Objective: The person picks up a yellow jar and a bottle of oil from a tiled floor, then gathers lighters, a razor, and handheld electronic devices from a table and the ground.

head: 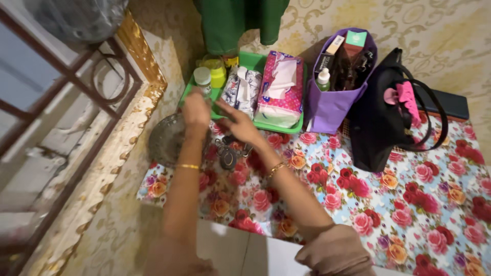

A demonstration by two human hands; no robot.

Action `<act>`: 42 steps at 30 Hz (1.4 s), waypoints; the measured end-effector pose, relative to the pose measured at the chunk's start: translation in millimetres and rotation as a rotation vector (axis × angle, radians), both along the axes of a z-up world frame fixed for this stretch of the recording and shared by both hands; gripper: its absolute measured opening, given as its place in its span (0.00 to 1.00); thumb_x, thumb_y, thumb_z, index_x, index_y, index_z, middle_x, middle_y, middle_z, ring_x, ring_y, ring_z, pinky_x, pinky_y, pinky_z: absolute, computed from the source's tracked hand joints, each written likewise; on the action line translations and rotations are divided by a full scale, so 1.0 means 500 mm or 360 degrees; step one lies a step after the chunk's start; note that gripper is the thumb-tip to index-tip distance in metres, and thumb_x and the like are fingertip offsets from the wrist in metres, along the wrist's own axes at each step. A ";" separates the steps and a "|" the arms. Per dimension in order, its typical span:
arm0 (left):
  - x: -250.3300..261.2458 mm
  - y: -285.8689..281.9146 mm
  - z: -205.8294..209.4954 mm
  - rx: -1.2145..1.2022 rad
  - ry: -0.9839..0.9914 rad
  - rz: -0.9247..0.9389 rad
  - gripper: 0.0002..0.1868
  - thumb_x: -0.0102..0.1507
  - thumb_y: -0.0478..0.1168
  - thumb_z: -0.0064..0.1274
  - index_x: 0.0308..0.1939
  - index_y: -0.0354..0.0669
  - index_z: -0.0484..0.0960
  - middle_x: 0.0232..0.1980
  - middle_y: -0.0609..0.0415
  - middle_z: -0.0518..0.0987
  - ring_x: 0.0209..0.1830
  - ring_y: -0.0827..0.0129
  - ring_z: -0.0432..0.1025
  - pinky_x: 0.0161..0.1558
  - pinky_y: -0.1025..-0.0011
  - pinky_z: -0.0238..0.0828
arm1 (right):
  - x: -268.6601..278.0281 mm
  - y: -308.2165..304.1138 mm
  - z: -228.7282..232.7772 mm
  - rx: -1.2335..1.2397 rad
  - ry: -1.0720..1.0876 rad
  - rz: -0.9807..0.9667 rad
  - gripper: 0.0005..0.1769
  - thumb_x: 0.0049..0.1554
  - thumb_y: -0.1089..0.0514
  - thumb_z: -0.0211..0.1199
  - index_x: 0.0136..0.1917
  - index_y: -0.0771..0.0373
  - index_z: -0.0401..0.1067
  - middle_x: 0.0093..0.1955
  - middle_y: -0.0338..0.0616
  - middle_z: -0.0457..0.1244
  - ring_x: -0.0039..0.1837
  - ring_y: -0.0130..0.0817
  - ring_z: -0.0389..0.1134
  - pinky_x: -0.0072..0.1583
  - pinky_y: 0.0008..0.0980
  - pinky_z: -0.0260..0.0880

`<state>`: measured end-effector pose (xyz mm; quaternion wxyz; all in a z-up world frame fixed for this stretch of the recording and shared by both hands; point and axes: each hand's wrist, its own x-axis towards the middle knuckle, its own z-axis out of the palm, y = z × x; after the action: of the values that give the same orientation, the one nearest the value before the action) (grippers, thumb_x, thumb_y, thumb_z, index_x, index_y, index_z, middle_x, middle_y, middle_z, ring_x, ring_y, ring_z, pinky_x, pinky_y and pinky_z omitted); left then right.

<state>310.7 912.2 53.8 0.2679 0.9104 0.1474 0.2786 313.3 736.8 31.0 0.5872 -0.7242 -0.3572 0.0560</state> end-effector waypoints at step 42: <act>-0.482 -1.380 -0.066 -0.1871 0.0897 -0.2191 0.21 0.69 0.36 0.51 0.66 0.36 0.77 0.57 0.54 0.78 0.53 0.75 0.72 0.52 0.75 0.69 | -0.657 -1.321 -0.057 0.1284 0.0790 -0.1444 0.17 0.64 0.62 0.53 0.66 0.63 0.70 0.61 0.38 0.68 0.60 0.28 0.69 0.54 0.29 0.72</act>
<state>69.8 222.2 20.8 0.7435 0.5503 -0.2460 -0.2897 -15.1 76.3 2.6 0.8431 -0.4914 0.1369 -0.1702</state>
